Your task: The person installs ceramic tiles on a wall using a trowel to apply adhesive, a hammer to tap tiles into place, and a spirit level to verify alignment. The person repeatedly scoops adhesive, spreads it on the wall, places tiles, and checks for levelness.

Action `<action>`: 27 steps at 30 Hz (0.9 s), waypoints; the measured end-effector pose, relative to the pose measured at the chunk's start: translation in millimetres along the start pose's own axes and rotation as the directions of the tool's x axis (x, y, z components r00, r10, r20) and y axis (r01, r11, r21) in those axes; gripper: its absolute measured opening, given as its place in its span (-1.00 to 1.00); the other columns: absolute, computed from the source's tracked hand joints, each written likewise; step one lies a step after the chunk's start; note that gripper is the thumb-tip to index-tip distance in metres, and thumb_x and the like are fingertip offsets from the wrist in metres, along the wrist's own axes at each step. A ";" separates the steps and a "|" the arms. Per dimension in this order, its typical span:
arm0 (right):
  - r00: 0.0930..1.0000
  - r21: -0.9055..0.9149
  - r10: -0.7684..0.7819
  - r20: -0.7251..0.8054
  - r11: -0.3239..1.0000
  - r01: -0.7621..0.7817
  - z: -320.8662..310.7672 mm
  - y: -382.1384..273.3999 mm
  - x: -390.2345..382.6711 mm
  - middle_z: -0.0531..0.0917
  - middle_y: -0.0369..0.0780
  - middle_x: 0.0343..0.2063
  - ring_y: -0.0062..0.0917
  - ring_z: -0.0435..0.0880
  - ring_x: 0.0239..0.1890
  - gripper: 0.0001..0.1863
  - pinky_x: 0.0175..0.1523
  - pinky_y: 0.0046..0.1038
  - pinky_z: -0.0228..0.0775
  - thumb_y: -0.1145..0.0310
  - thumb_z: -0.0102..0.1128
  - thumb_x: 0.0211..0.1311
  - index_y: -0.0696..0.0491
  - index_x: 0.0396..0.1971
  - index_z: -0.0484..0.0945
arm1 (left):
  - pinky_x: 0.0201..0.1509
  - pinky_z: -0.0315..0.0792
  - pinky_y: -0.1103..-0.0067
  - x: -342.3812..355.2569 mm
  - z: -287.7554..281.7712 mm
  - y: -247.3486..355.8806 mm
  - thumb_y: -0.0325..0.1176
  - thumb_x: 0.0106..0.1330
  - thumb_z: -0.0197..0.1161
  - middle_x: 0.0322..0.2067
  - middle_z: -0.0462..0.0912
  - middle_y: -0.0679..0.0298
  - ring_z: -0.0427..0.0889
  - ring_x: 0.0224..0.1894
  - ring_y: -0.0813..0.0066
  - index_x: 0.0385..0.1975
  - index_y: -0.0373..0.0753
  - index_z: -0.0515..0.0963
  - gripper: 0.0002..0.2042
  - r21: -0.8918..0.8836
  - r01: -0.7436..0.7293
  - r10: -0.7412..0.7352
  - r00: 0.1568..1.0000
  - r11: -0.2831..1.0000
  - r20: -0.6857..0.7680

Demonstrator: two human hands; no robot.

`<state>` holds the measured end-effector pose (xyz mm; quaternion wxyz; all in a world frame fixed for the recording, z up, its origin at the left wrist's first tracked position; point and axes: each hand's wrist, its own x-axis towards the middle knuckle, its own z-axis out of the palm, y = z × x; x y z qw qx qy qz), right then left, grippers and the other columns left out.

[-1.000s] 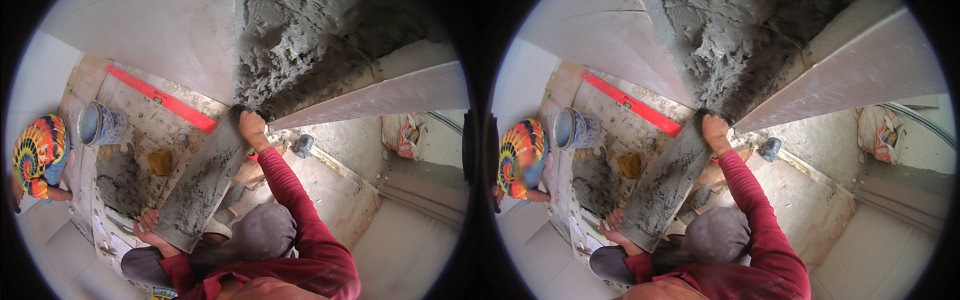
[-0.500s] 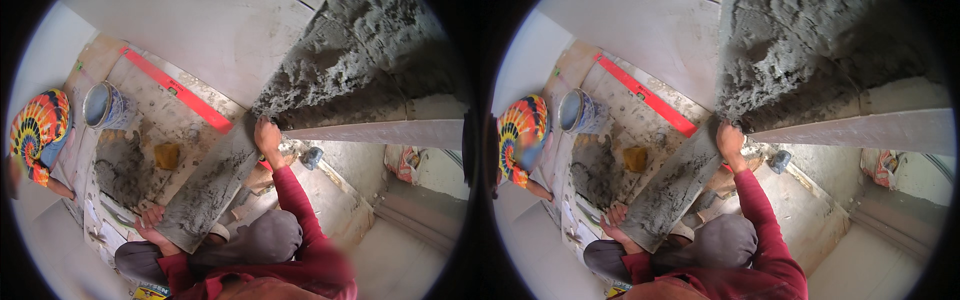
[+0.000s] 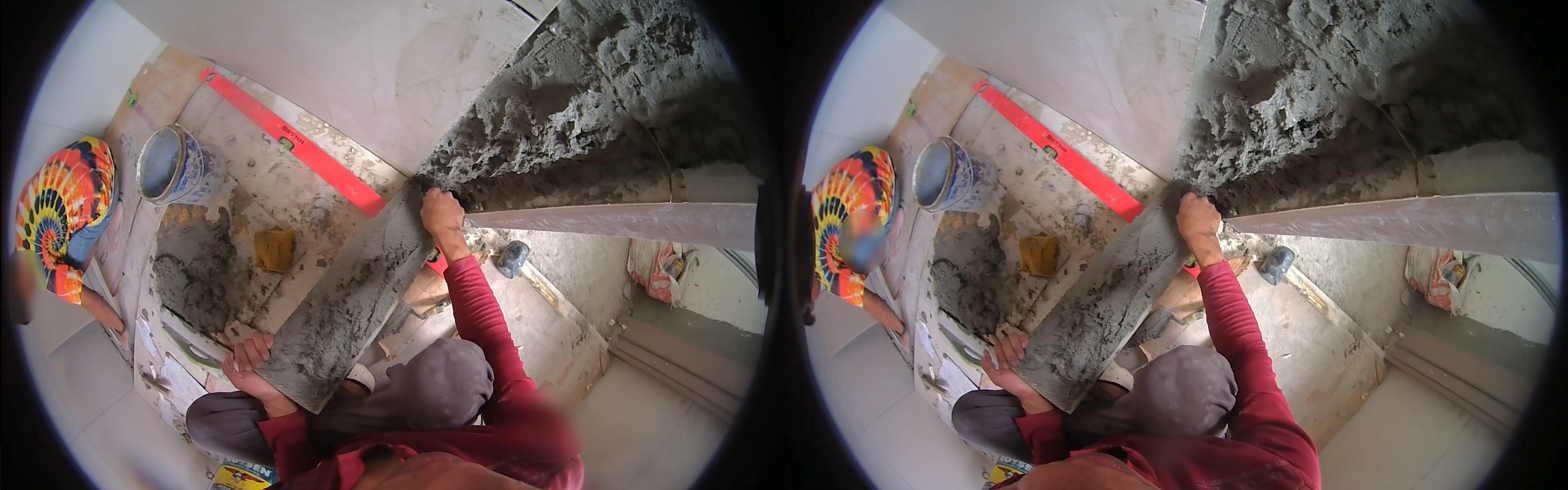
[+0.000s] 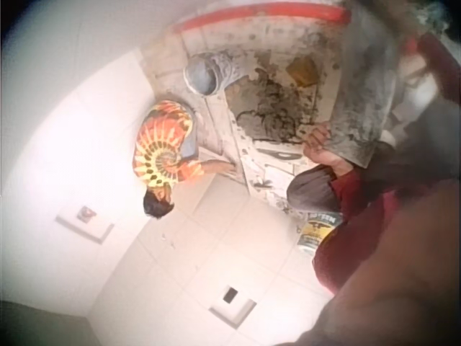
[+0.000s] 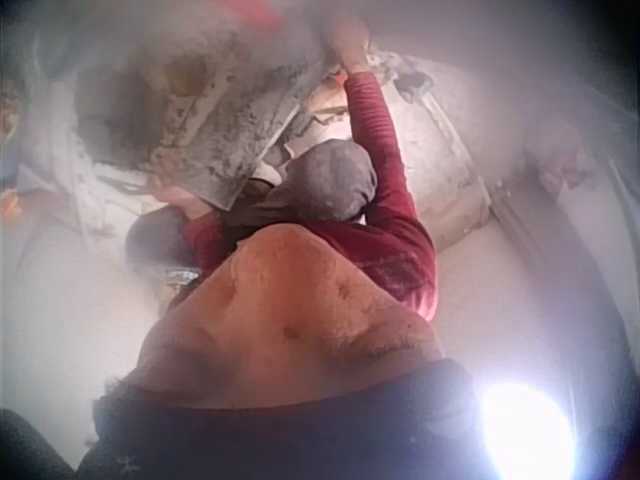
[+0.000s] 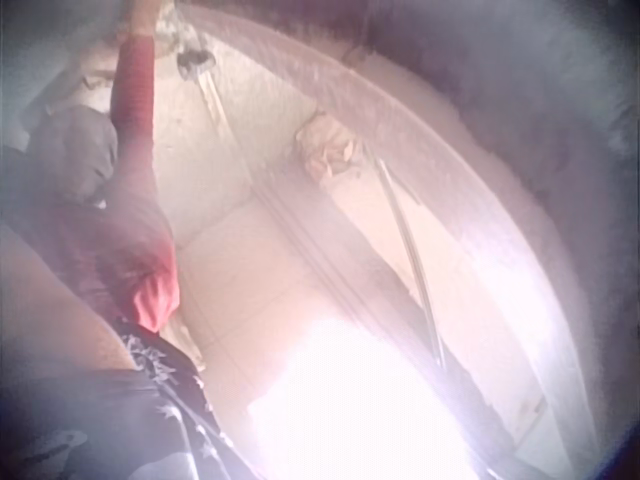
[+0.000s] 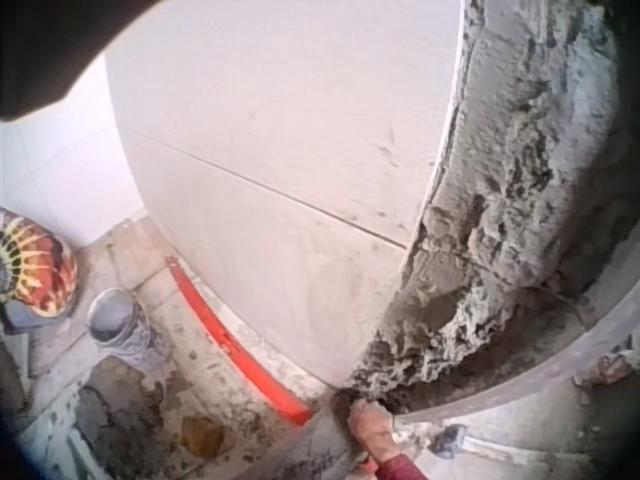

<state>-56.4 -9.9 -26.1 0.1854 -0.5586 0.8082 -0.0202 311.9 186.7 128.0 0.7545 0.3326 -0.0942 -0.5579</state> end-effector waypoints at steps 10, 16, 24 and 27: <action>0.983 0.216 0.117 -0.141 0.973 -0.085 -1.9 -3.9 -13.2 0.73 0.10 -0.33 0.12 0.71 -0.21 -0.69 -0.05 0.01 0.56 0.17 0.05 0.41 0.07 -0.15 0.66 | -0.16 0.13 0.47 0.6 3.8 1.6 -0.05 0.49 -0.08 -0.71 0.16 0.40 0.19 -0.50 0.48 -0.74 0.02 0.15 -0.54 -0.002 0.016 -0.016 0.999 1.000 0.039; 0.995 0.873 0.051 -0.089 0.485 0.053 -33.0 2.7 -48.2 0.72 -0.13 -0.43 -0.38 0.68 -0.46 -0.81 -0.29 -0.35 0.56 0.37 0.22 0.42 0.14 -0.10 0.66 | -0.16 0.13 0.47 -0.9 5.7 -0.1 -0.05 0.49 -0.09 -0.72 0.17 0.40 0.20 -0.50 0.48 -0.74 0.02 0.16 -0.54 0.014 0.015 -0.016 0.998 1.000 0.066; 0.930 0.928 -0.343 0.134 -0.284 -0.239 -78.2 -36.5 -78.2 0.72 -0.23 -0.35 -0.58 0.64 -0.37 -0.87 -0.22 -0.48 0.57 0.41 0.29 0.40 0.14 -0.18 0.68 | -0.17 0.16 0.43 -1.9 -2.0 4.8 -0.05 0.46 -0.14 -0.72 0.18 0.38 0.20 -0.49 0.44 -0.75 0.02 0.17 -0.55 0.027 0.022 -0.023 0.999 0.999 0.036; 0.957 0.997 -0.279 -0.080 -0.031 0.074 -104.4 -89.7 -86.9 0.71 -0.28 -0.46 -0.68 0.61 -0.45 -0.92 -0.27 -0.54 0.56 0.45 0.45 0.25 0.11 -0.33 0.72 | -0.16 0.16 0.43 -1.2 2.3 5.8 -0.06 0.47 -0.15 -0.72 0.18 0.38 0.20 -0.49 0.44 -0.75 0.01 0.18 -0.55 0.045 0.007 -0.011 0.997 0.999 0.073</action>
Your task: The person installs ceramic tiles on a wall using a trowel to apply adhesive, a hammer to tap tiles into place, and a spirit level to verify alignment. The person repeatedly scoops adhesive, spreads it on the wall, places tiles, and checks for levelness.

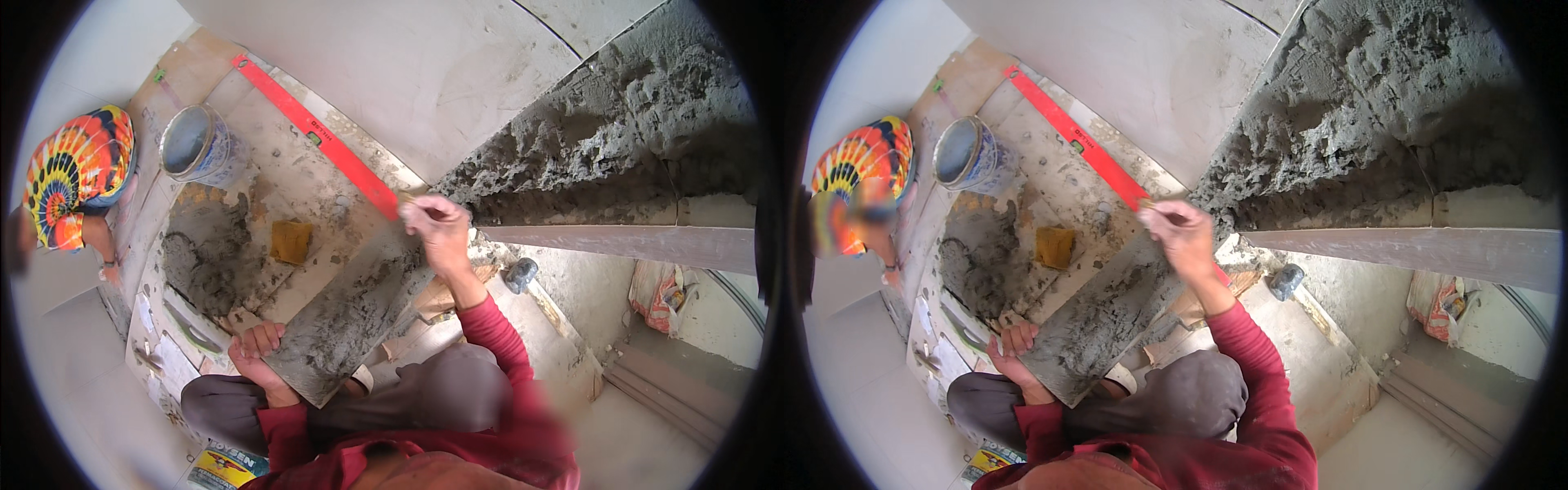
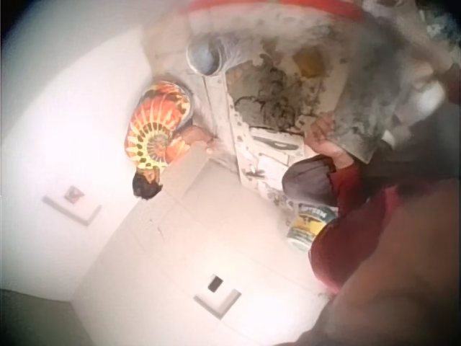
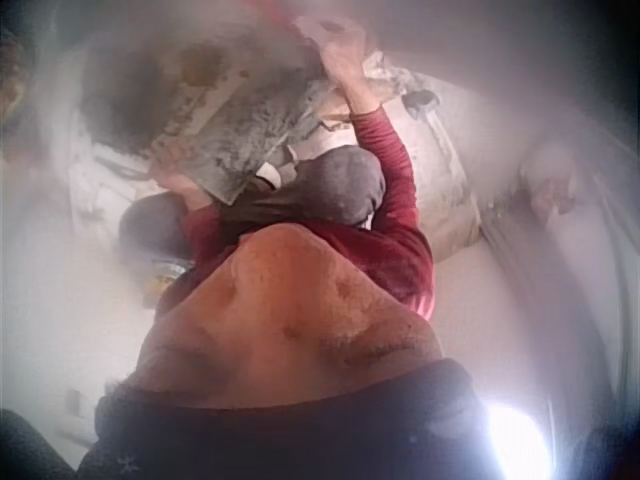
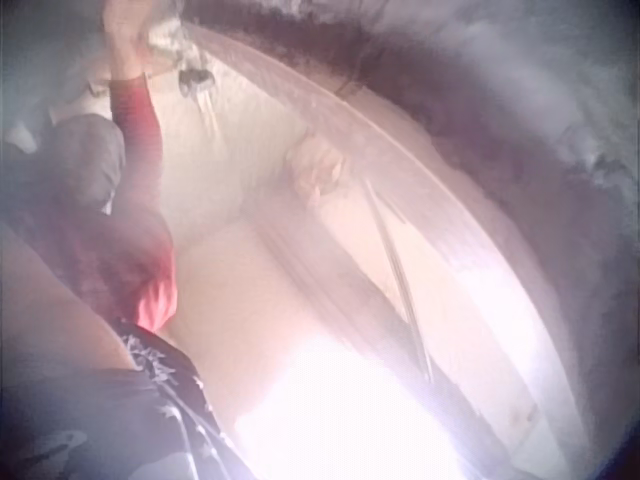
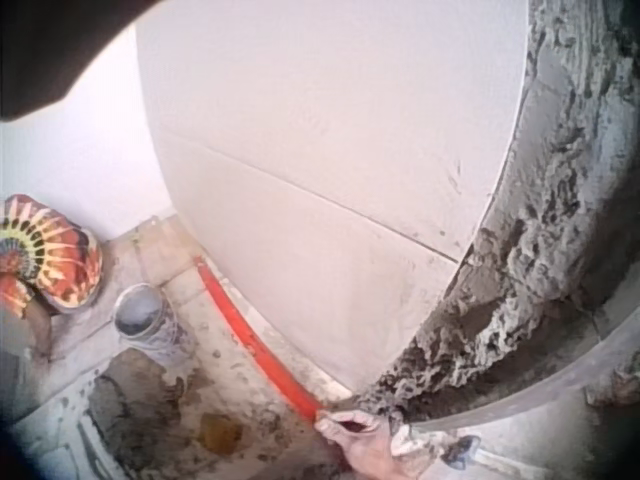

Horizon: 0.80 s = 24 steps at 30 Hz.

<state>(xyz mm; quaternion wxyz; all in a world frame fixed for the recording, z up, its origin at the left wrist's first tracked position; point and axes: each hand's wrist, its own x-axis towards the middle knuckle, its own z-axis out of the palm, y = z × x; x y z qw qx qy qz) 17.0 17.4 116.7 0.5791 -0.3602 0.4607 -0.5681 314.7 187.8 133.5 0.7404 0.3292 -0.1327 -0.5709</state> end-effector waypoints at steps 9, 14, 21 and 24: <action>0.886 -0.632 -0.062 0.460 0.678 0.375 107.7 66.1 74.2 0.71 0.00 -0.22 -0.15 0.72 -0.17 -0.85 -0.04 -0.16 0.57 0.39 0.23 0.27 0.18 -0.32 0.64 | -0.17 0.17 0.46 -5.1 10.4 -8.0 -0.07 0.46 -0.07 -0.71 0.12 0.41 0.19 -0.49 0.48 -0.74 0.04 0.16 -0.56 -0.041 -0.025 0.021 0.996 0.999 -0.092; 0.842 -0.572 -0.299 0.449 0.628 0.528 114.8 30.0 34.3 0.69 0.03 -0.33 -0.01 0.68 -0.18 -0.86 -0.04 -0.08 0.53 0.36 0.22 0.23 0.13 -0.33 0.62 | -0.15 0.16 0.48 -7.0 7.1 -6.5 -0.07 0.40 0.04 -0.70 0.13 0.39 0.19 -0.47 0.47 -0.74 0.03 0.10 -0.55 -0.069 -0.001 -0.001 0.999 0.998 -0.037; 0.789 -0.602 -0.018 0.614 0.636 0.483 85.6 55.9 35.8 0.67 -0.01 -0.37 -0.12 0.68 -0.19 -0.91 -0.07 -0.13 0.52 0.49 0.16 0.21 0.14 -0.33 0.61 | -0.15 0.16 0.47 -4.3 13.9 -7.4 -0.07 0.41 0.03 -0.70 0.13 0.39 0.18 -0.47 0.47 -0.75 0.03 0.09 -0.54 -0.054 0.002 -0.005 0.999 0.999 -0.054; 0.862 -0.510 -0.204 0.464 0.734 0.448 43.7 39.5 13.3 0.69 -0.05 -0.35 -0.18 0.71 -0.30 -0.88 -0.18 -0.22 0.56 0.49 0.16 0.22 0.12 -0.26 0.63 | -0.17 0.15 0.48 -1.8 8.0 -6.1 -0.06 0.41 0.02 -0.70 0.11 0.40 0.18 -0.48 0.47 -0.74 0.04 0.07 -0.54 -0.043 -0.003 0.000 0.998 0.999 -0.065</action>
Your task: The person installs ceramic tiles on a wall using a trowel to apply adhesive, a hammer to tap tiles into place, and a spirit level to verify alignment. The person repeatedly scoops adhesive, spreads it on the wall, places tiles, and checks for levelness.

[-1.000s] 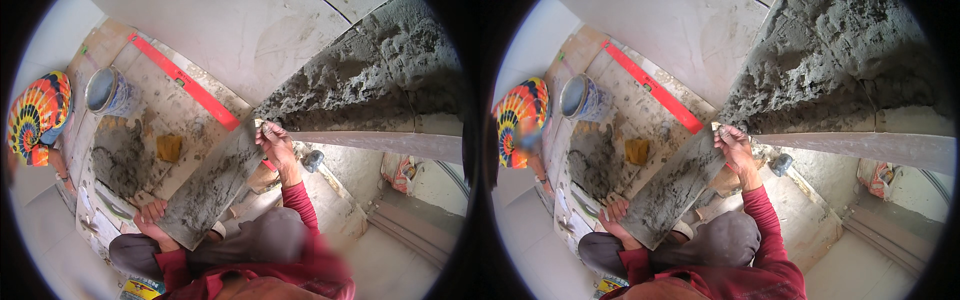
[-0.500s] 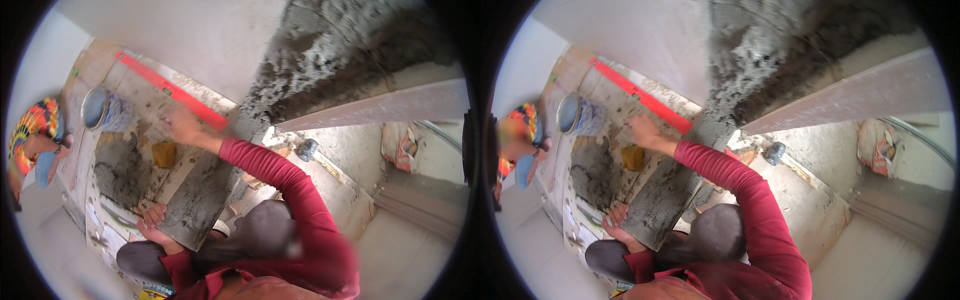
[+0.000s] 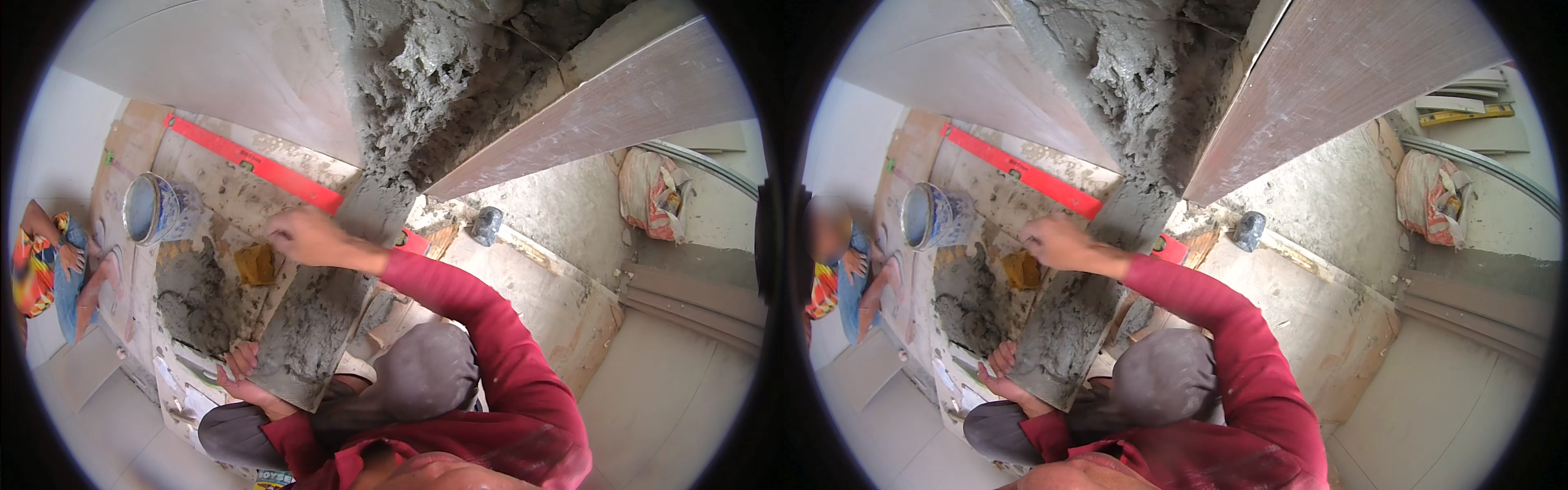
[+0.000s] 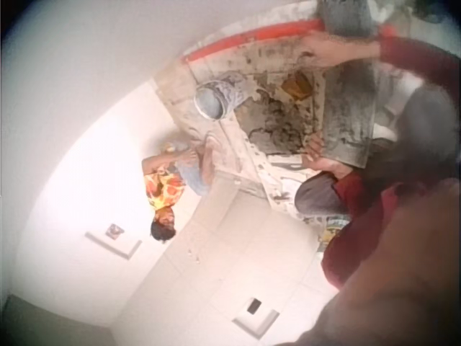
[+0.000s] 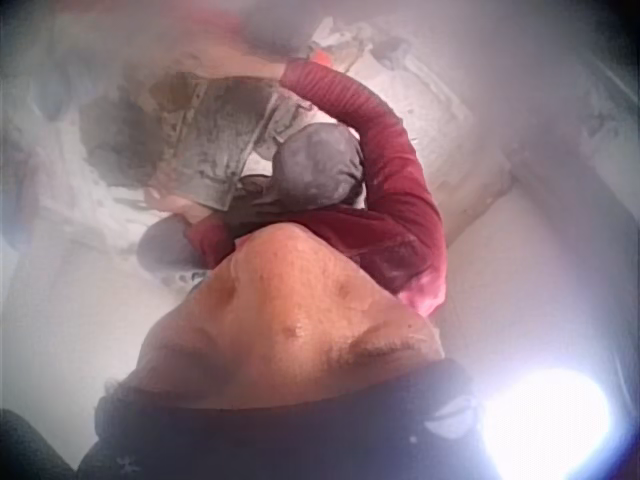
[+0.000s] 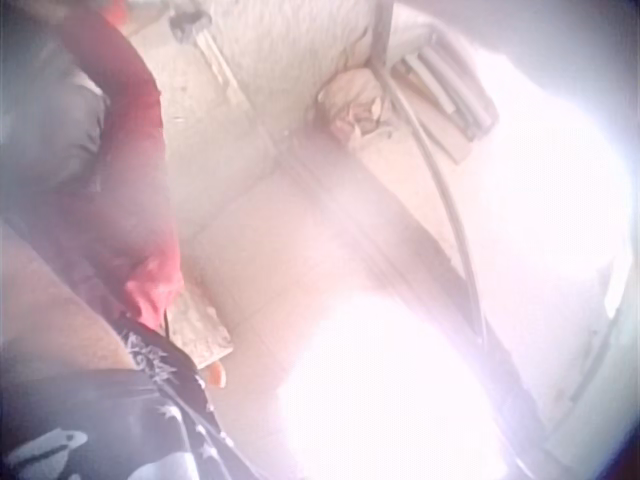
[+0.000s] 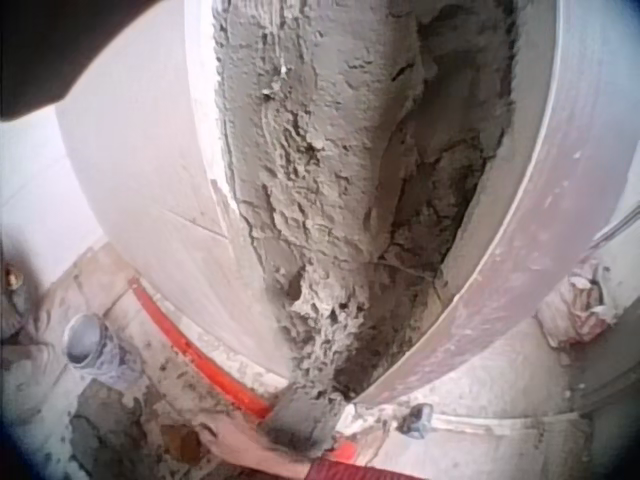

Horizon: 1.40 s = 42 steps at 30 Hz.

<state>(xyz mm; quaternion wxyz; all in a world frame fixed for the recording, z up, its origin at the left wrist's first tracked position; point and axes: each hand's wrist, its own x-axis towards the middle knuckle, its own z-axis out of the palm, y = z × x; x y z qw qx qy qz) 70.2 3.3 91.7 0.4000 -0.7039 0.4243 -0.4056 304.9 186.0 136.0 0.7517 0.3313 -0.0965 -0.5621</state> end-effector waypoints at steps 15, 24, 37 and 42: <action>0.931 -0.722 0.335 0.146 0.680 -0.132 -32.4 51.1 -308.9 0.45 -0.13 0.11 -0.27 0.44 0.12 -0.50 0.22 -0.29 0.33 0.10 0.14 0.22 0.02 0.11 0.55 | -0.17 0.18 0.47 -3.0 37.2 -1.4 -0.05 0.40 -0.01 -0.70 0.07 0.41 0.17 -0.51 0.48 -0.73 0.04 0.04 -0.55 0.073 -0.035 0.043 0.993 0.997 -0.110; 0.959 -0.851 0.200 0.202 0.520 0.071 -60.5 68.6 -293.0 0.54 -0.23 -0.02 -0.37 0.44 0.15 -0.64 0.21 -0.32 0.30 0.19 0.23 0.16 -0.09 -0.03 0.62 | -0.18 0.18 0.47 1.3 50.0 4.5 -0.07 0.42 -0.02 -0.70 0.07 0.41 0.16 -0.50 0.47 -0.73 0.03 0.05 -0.55 0.054 -0.030 0.036 0.994 0.998 -0.104; 0.687 -0.114 0.683 0.249 0.725 -0.679 -185.0 -45.5 -274.7 0.54 -0.30 -0.62 -0.44 0.52 -0.67 -0.73 -0.50 -0.41 0.39 0.19 0.09 0.46 0.10 -0.32 0.54 | -0.16 0.18 0.44 30.6 34.3 18.2 -0.06 0.43 -0.05 -0.71 0.06 0.35 0.13 -0.50 0.40 -0.74 0.02 0.03 -0.54 0.106 0.001 0.003 1.000 0.994 -0.030; 0.414 0.500 0.871 0.265 0.243 -0.831 -188.1 -56.7 -219.9 0.47 -0.38 -0.57 -0.73 0.38 -0.71 -0.79 -0.67 -0.60 0.18 0.30 0.04 0.46 0.10 -0.34 0.50 | -0.14 0.19 0.43 31.8 37.2 16.8 -0.08 0.43 -0.05 -0.72 0.09 0.35 0.16 -0.49 0.39 -0.76 0.01 0.06 -0.54 0.057 0.019 -0.017 0.999 0.998 -0.039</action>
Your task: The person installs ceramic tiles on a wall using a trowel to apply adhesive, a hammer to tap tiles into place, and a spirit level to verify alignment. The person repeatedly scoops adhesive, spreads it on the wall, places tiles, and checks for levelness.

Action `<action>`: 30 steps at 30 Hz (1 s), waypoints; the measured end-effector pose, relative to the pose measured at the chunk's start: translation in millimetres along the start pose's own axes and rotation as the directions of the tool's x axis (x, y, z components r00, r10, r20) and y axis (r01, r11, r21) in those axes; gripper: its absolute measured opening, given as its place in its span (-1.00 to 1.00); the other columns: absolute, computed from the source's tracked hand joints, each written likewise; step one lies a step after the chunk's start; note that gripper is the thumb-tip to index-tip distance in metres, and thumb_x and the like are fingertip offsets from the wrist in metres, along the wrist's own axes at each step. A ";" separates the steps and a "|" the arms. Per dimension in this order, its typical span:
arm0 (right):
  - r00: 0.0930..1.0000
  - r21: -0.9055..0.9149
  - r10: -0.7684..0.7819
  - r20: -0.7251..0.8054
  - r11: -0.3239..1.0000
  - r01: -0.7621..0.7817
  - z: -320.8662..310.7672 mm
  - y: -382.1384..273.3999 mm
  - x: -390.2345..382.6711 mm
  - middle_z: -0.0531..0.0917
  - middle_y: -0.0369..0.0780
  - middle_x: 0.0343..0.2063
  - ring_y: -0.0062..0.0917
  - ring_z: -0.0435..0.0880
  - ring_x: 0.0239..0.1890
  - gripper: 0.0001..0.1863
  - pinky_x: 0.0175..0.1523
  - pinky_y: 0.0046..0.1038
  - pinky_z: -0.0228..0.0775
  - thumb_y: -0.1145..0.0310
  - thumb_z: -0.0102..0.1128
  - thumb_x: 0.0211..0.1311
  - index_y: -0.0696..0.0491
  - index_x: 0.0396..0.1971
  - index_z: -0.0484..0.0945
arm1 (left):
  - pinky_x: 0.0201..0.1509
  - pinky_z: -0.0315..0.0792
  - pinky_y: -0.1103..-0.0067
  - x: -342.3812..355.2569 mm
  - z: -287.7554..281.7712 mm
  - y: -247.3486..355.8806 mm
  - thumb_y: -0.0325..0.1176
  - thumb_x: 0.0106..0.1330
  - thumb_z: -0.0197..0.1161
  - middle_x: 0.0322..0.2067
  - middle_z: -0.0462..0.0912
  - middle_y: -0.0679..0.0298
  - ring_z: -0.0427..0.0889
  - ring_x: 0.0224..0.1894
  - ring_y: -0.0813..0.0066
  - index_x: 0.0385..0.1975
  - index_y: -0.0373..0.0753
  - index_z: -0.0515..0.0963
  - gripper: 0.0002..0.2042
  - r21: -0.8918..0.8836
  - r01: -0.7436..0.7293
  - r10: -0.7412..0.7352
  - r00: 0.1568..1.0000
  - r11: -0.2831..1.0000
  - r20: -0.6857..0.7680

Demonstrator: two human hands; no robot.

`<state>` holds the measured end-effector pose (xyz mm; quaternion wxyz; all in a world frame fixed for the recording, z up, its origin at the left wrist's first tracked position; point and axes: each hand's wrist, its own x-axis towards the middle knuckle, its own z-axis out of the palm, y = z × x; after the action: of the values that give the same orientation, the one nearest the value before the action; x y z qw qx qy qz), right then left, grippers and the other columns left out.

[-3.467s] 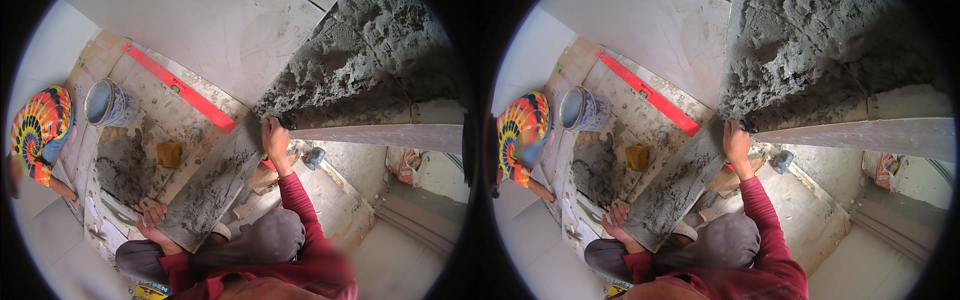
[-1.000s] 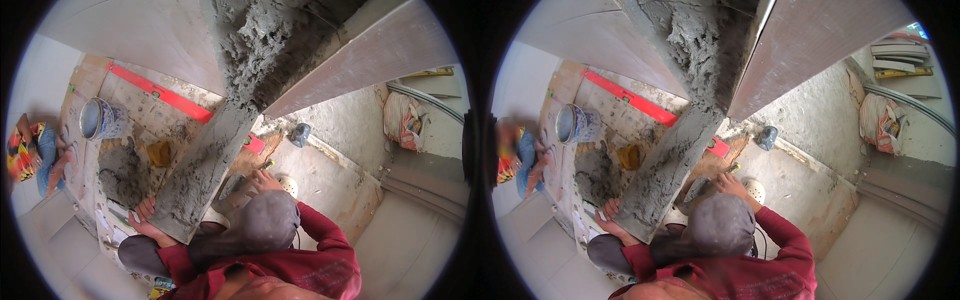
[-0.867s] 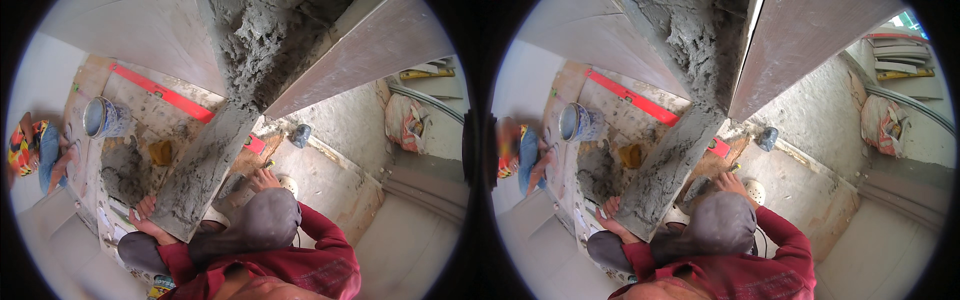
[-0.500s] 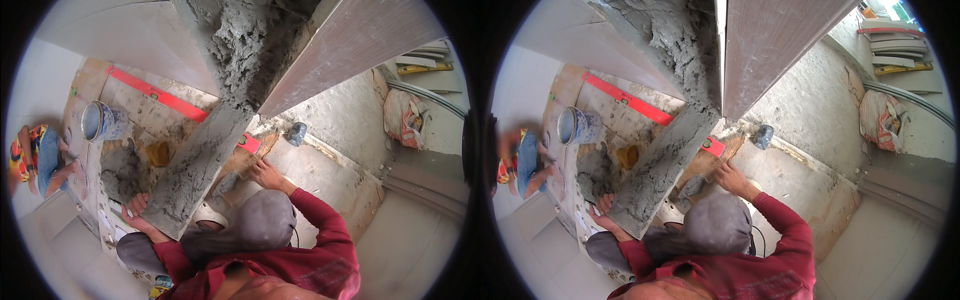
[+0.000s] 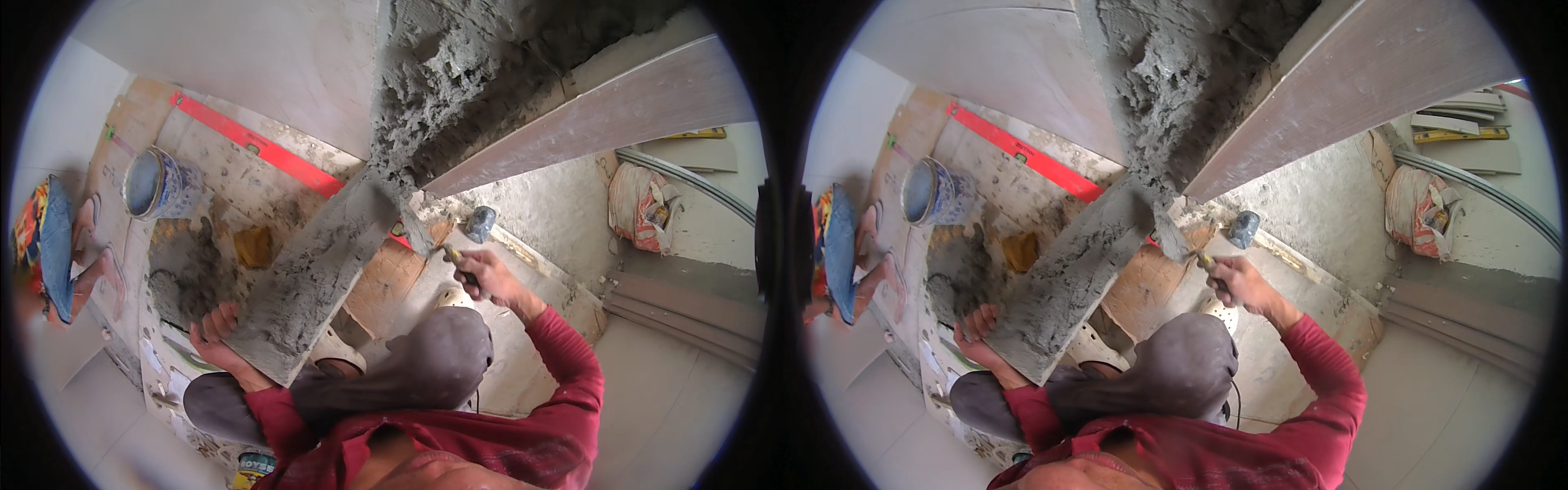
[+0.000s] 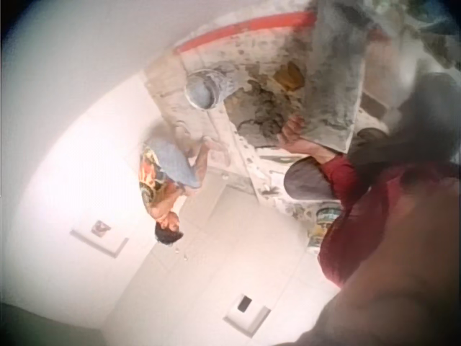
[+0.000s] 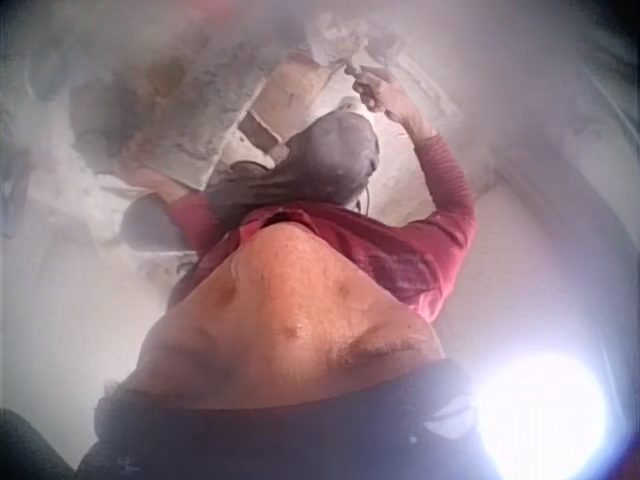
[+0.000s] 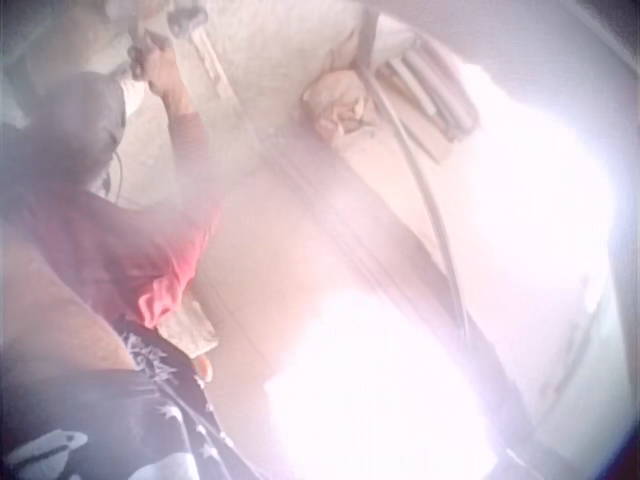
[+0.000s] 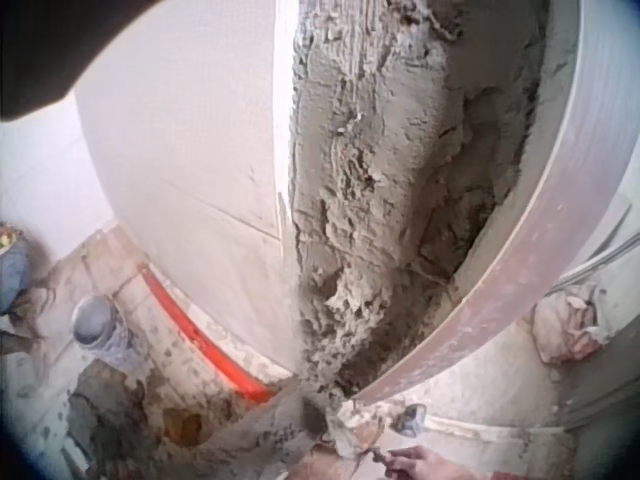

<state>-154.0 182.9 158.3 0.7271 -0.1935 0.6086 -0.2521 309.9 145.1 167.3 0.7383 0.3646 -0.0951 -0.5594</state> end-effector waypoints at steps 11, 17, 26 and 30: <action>0.964 0.182 0.257 -0.075 0.954 -0.240 -1.2 -54.1 83.6 0.47 -0.28 -0.54 -0.76 0.24 -0.76 -0.81 -0.79 -0.68 -0.03 0.40 0.08 0.44 0.21 -0.11 0.52 | -0.14 0.15 0.43 -4.6 -14.1 -4.2 -0.06 0.44 -0.06 -0.73 0.12 0.36 0.18 -0.50 0.41 -0.79 0.01 0.11 -0.52 -0.032 0.013 -0.008 0.990 0.999 0.138; 0.950 0.193 0.300 -0.091 0.941 -0.279 -14.6 -53.3 111.6 0.54 -0.25 -0.58 -0.74 0.32 -0.77 -0.85 -0.79 -0.63 0.10 0.41 0.08 0.40 0.20 -0.30 0.51 | -0.16 0.16 0.44 -2.0 -18.8 -5.0 -0.06 0.45 -0.07 -0.73 0.12 0.36 0.17 -0.50 0.43 -0.78 0.01 0.12 -0.52 -0.038 0.021 -0.015 0.987 0.999 0.158; 0.922 -0.053 0.056 -0.384 0.995 -0.082 25.0 -47.5 132.7 0.51 -0.26 -0.67 -0.66 0.35 -0.78 -0.81 -0.76 -0.52 0.10 0.35 0.22 0.38 0.13 -0.40 0.52 | -0.19 0.22 0.41 -7.9 -12.4 -10.0 -0.07 0.49 -0.19 -0.75 0.12 0.38 0.19 -0.54 0.43 -0.75 0.00 0.14 -0.54 0.013 -0.063 0.062 0.996 0.998 0.070; 0.866 -0.060 -0.038 -0.499 0.998 0.009 40.1 -25.7 143.2 0.51 -0.23 -0.70 -0.57 0.39 -0.79 -0.66 -0.77 -0.44 0.11 0.32 0.28 0.36 0.15 -0.60 0.48 | -0.19 0.22 0.40 -7.3 -15.4 -10.2 -0.07 0.49 -0.18 -0.75 0.11 0.37 0.19 -0.55 0.42 -0.76 0.00 0.15 -0.54 -0.036 -0.055 0.059 0.991 0.998 0.116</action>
<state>-99.0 75.2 68.1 0.5362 -0.1491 0.7802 -0.2855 308.1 157.2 151.6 0.7528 0.3163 -0.1396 -0.5601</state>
